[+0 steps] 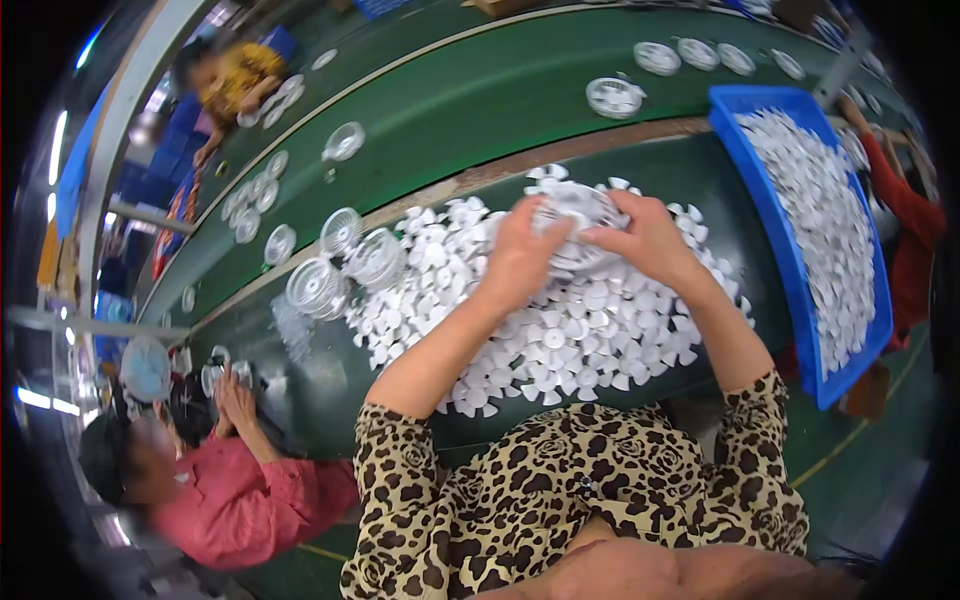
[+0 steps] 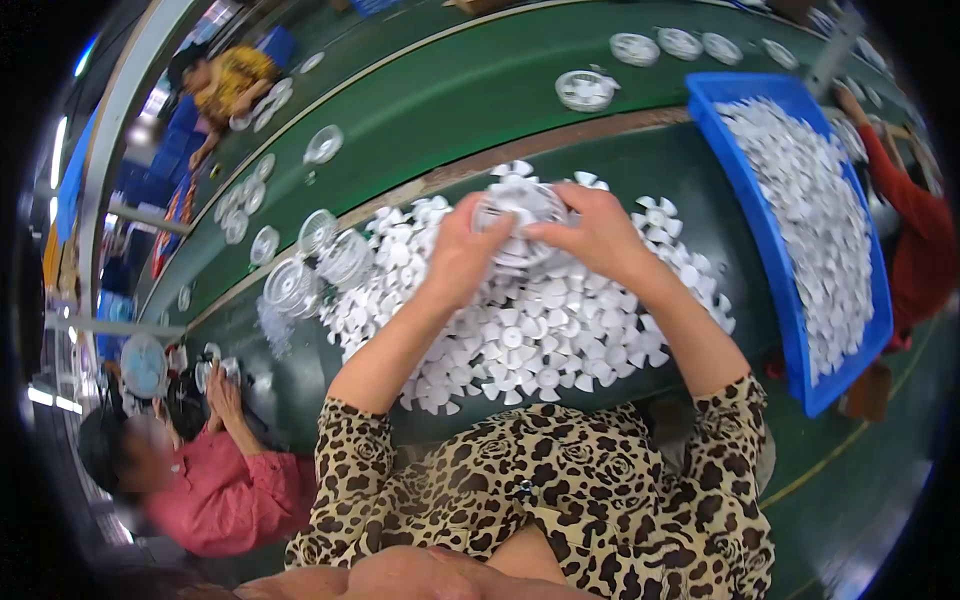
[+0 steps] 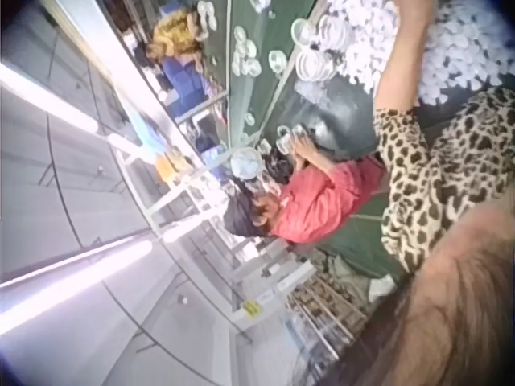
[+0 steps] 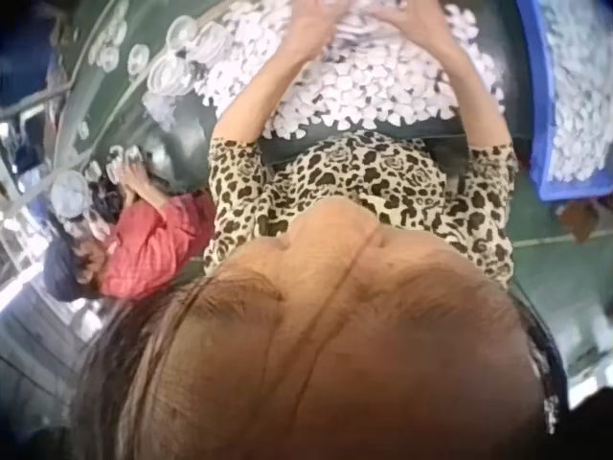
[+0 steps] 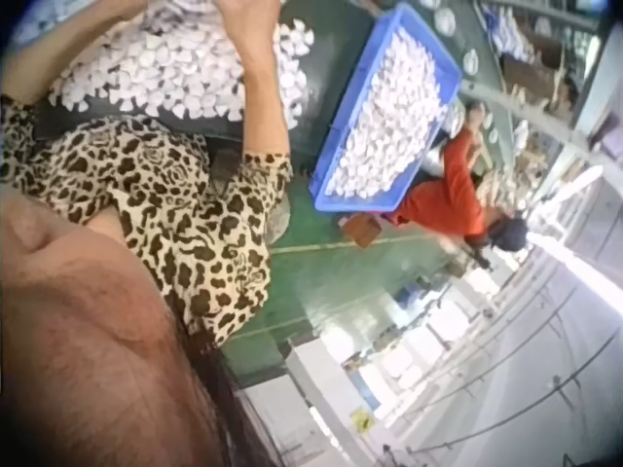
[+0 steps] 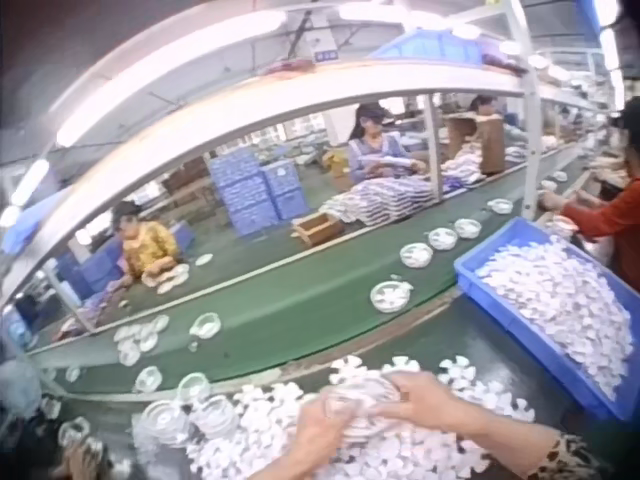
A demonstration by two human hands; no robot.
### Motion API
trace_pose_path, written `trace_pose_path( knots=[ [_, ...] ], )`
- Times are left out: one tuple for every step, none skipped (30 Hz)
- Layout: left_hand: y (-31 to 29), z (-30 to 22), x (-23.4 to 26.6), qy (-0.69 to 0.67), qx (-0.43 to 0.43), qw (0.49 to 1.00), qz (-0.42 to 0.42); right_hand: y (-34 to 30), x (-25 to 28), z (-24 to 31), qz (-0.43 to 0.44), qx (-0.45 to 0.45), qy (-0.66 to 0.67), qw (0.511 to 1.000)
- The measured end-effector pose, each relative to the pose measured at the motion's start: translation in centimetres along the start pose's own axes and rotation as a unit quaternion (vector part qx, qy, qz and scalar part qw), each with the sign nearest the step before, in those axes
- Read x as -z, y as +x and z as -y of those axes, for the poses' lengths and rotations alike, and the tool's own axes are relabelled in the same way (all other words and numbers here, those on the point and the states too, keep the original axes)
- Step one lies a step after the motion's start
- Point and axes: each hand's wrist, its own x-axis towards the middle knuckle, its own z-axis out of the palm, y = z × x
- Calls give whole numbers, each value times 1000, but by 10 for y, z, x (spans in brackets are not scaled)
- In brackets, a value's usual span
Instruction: The person assembles small plastic fan components by hand, inserting fan blades into a fan housing on a factory production line.
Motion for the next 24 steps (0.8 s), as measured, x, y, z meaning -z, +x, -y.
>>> trace_pose_path(
  knots=[
    [-1,-7,-1,59,-27,998,15,3,2,-2,16,-29,11,999],
    [2,-6,1,40,-24,999,26,5,0,-5,32,-58,20,998],
    [6,-6,-1,19,-23,999,41,4,-6,-15,8,-46,77,996],
    [11,-6,-1,30,-25,998,40,9,-8,-22,6,-43,83,996],
    [18,-3,2,50,-20,998,45,13,-10,-28,1,-43,89,995],
    [29,3,2,68,-17,996,56,20,-9,-33,0,-60,80,995],
    [44,7,5,90,-7,994,64,27,-7,-34,-2,-64,80,995],
    [60,12,6,55,30,996,58,38,-3,-36,3,-95,68,993],
    [80,18,6,17,71,996,59,45,2,-41,4,-131,55,990],
    [104,29,12,69,54,996,26,52,7,-44,-18,-135,112,984],
    [128,29,20,-12,129,991,16,56,14,-51,-46,-141,167,975],
    [150,41,32,-105,149,982,-49,58,22,-50,-75,-135,176,972],
    [175,48,44,-91,152,981,-77,56,35,-56,-92,-152,158,971],
    [201,76,75,-161,167,967,-108,55,43,-59,-99,-161,143,971],
    [222,87,91,-109,172,972,-116,50,58,-74,-99,-175,120,972],
    [239,106,112,-104,162,972,-135,41,69,-96,-113,-149,79,979],
    [257,120,130,52,127,976,-168,27,84,-119,-126,-121,41,984],
    [268,143,187,298,41,925,-233,19,90,-109,-129,-146,-21,981],
    [266,161,236,525,-48,801,-284,8,94,-104,-116,-140,-87,979],
    [271,164,226,578,-34,757,-304,-9,106,-109,-119,-152,-168,967],
    [260,177,293,692,-85,654,-294,-13,104,-101,-98,-138,-185,968],
    [261,175,283,660,40,711,-241,-24,108,-102,-89,-142,-253,953],
    [252,184,293,649,66,716,-248,-30,107,-98,-72,-133,-311,938],
    [240,190,313,645,98,711,-261,-28,100,-97,-50,-106,-342,932]
  ],
)
